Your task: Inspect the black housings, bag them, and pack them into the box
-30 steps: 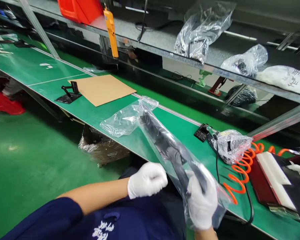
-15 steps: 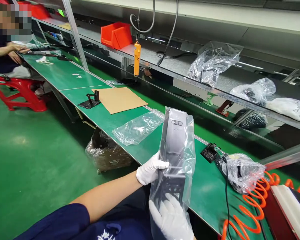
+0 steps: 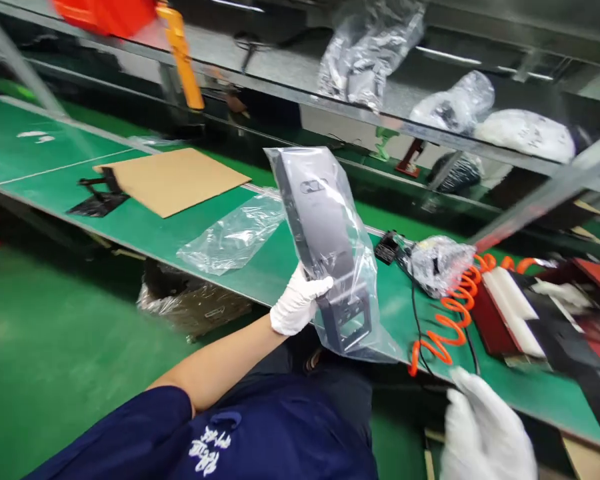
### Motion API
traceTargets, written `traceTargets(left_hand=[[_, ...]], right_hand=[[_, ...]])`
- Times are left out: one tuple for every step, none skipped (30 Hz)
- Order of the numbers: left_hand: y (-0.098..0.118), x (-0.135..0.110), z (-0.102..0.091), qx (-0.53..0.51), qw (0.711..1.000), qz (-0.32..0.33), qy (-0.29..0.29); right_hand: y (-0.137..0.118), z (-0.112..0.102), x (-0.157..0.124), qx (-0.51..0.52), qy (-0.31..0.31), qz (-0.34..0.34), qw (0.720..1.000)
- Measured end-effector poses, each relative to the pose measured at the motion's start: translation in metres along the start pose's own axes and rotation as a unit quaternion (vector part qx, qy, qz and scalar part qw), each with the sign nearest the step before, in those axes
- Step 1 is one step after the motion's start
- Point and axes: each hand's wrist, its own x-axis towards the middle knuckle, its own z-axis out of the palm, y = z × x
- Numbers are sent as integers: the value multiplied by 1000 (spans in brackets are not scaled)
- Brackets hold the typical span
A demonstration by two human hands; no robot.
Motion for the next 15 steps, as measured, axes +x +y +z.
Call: traceTargets(left_hand=[[-6,-5,11,15,1000,-3,8],[-12,-12,24,27,1000,-7,7],[-17,-20,37,33,999,-10,0],[-21,-28,51,36,999,-13,-12],[-24,-37,64,39,999,-18,-26],[-26,-46,78,43,998,-23,-42],[-29,-54,90,50,997,-28,-60],[-32,-61,103,60,994,-31,-82],[-36,-69,115,71,991,-32,-106],[-40,-76,126,82,987,-30,-137],[-44,-83,136,89,979,-27,-179],[-47,-89,145,97,968,-22,-231],[-50,-94,152,109,952,-12,-287],[-52,-99,158,129,930,5,-345],[-53,-102,161,158,898,30,-410]], right_hand=[[-16,11,-3,-33,-40,-74,996],[-30,25,-4,-54,-69,-150,985],[-39,40,-3,-79,-62,-207,973],[-43,54,-1,-108,-32,-248,962],[-41,63,1,-142,12,-261,955],[-35,68,4,-164,37,-261,951],[-27,69,5,-178,66,-254,948],[-18,65,5,-181,85,-239,950],[-9,57,5,-173,96,-224,954],[-2,46,3,-154,111,-207,960],[4,33,2,-125,128,-177,968],[8,17,2,-84,147,-130,977],[11,0,3,-31,167,-65,983],[13,-20,4,29,192,13,981],[18,-43,7,86,220,92,967]])
